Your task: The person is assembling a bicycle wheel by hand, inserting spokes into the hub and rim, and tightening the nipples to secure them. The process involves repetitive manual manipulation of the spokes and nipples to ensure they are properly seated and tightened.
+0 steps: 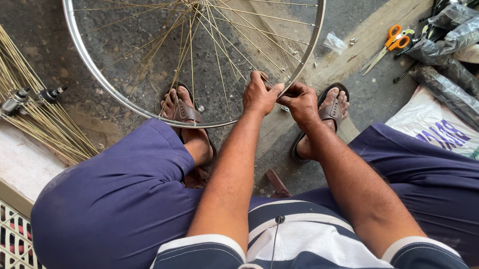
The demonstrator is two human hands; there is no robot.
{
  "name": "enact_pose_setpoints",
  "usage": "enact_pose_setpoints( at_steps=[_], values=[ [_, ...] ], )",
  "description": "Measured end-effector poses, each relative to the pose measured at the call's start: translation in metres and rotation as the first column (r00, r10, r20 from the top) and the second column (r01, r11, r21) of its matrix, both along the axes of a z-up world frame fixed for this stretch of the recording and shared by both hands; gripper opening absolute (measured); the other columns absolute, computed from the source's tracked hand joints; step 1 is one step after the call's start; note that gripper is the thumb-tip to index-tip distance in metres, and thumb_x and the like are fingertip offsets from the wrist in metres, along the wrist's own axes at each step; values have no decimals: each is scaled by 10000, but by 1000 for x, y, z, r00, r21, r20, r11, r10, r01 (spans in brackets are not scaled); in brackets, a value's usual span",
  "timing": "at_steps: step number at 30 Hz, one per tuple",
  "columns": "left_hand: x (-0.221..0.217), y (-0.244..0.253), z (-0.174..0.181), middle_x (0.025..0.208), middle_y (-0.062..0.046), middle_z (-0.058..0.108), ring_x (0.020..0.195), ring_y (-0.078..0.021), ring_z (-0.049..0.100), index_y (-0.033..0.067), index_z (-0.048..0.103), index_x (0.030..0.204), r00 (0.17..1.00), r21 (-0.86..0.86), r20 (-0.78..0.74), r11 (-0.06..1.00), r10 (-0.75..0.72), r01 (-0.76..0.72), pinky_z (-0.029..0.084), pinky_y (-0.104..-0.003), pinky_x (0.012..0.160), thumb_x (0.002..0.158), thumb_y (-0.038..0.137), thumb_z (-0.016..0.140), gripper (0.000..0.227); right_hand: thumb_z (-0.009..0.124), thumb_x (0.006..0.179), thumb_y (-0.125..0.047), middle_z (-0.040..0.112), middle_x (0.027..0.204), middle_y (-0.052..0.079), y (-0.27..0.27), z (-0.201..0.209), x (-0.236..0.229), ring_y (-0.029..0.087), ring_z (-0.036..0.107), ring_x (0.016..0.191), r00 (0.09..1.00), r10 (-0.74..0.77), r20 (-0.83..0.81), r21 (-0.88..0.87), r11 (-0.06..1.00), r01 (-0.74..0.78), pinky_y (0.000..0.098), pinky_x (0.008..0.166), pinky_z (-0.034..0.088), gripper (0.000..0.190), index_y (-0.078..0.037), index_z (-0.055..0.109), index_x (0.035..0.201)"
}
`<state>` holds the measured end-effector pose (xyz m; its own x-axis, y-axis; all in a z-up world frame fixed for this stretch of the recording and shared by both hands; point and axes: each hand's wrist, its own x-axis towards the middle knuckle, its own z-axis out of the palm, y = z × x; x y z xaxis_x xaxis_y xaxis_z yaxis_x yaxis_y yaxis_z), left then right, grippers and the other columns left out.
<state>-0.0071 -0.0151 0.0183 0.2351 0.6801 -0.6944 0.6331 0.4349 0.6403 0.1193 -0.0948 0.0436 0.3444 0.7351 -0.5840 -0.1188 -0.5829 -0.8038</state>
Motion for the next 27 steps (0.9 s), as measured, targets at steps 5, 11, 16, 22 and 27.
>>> enact_pose_setpoints(
  at_steps=[5,11,16,22,27],
  values=[
    [-5,3,1,1025,-70,730,947,-230,725,129,494,1227,998,29,-7,998,-55,56,571,-386,826,849,305,780,505,771,826,43,769,912,60,-6,-15,4,122,713,812,1000,22,15,-13,1000,-22,266,741,588,144,16,747,966],
    [-2,0,-5,1033,-34,730,946,-201,710,127,475,1218,995,60,103,998,13,-19,554,-369,824,804,252,760,518,767,825,50,768,899,69,-7,-19,7,123,719,795,999,20,36,-56,998,-18,265,725,593,124,19,740,942],
    [2,1,2,974,-56,722,912,-214,687,124,449,1220,996,65,-67,996,-58,62,534,-383,813,849,300,783,529,762,829,54,770,895,67,-4,-11,6,133,720,794,997,44,70,-77,996,-38,269,730,598,129,9,747,949],
    [7,5,1,984,-46,716,873,-195,701,142,456,1215,999,10,-48,1000,-12,13,566,-372,773,861,232,768,480,727,836,63,766,892,55,0,-13,10,124,717,801,997,61,39,-71,996,-58,251,738,600,141,8,745,965],
    [2,5,-3,980,-40,730,881,-192,720,128,472,1186,985,48,147,994,87,-95,586,-361,754,801,220,770,495,721,822,55,763,914,25,1,-13,16,99,697,804,996,87,36,-28,996,-86,243,744,578,200,-17,748,1008]
  ],
)
